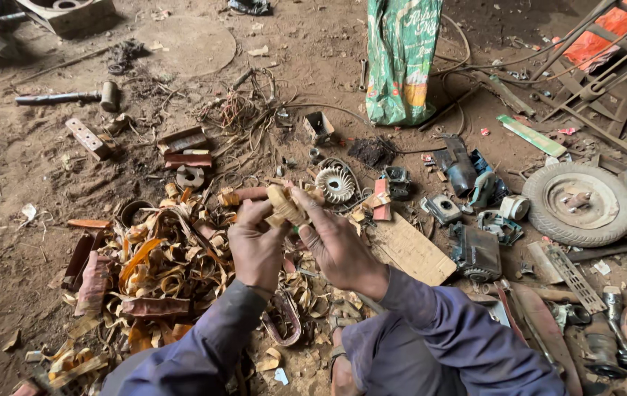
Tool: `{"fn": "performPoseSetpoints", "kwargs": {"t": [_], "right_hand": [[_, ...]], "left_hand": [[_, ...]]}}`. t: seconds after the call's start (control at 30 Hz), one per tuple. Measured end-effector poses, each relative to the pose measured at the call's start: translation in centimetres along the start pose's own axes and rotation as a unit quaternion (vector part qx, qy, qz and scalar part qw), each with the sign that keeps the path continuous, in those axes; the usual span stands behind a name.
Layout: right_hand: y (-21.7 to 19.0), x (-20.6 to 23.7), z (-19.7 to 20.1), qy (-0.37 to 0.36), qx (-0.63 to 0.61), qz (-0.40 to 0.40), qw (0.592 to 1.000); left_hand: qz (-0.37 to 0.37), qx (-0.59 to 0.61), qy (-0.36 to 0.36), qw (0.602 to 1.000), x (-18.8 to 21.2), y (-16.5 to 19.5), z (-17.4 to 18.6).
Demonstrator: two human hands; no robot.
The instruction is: The person sits on the ground in a scrap yard and disassembles scrap metal hardware. They use a screwdriver to pry at U-bolt clamps, pull apart the components by hand, and use pliers to grip and work on another piece, separating the parts into the surrounding scrap pile.
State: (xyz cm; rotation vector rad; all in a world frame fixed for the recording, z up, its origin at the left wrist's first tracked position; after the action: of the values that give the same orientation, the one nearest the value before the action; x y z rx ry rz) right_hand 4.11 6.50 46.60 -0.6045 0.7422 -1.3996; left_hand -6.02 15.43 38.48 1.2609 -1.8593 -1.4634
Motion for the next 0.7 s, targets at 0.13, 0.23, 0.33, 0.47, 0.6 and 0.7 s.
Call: {"fn": "performPoseSetpoints", "kwargs": {"t": [0.13, 0.23, 0.33, 0.47, 0.6, 0.7], "right_hand": [[-2.4, 1.0, 0.8, 0.077, 0.097, 0.134, 0.983], [-0.9, 0.6, 1.0, 0.07, 0.151, 0.055, 0.984], [-1.6, 0.8, 1.9, 0.111, 0.222, 0.109, 0.963], [0.2, 0.1, 1.2, 0.028, 0.326, 0.021, 0.945], [-0.3, 0.3, -0.6, -0.01, 0.389, 0.088, 0.917], [-1.1, 0.7, -1.3, 0.019, 0.44, 0.16, 0.884]], "left_hand": [[0.061, 0.312, -0.036, 0.947, 0.0, -1.6, -1.6], [0.062, 0.306, -0.049, 0.949, -0.1, -0.7, -1.9], [0.103, -0.079, -0.129, 0.983, -0.2, 1.2, -1.6], [-0.15, -0.378, -0.061, 0.912, -0.6, 9.0, -0.3], [-0.165, -0.475, -0.23, 0.833, -1.4, 9.6, -3.1], [-0.175, -0.496, -0.261, 0.81, -1.4, 9.1, -4.1]]}}
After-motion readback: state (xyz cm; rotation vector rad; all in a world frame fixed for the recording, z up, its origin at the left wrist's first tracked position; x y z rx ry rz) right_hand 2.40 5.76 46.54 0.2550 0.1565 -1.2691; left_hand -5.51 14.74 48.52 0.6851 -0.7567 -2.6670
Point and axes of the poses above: each hand's wrist, its own x-axis away from the middle knuckle, its own z-axis out of the back of the hand, y = z × x, the point moved 8 cm from there along -x, towards the middle knuckle, and after that the axes turned 9 degrees about -y, right-handed, at the moved point
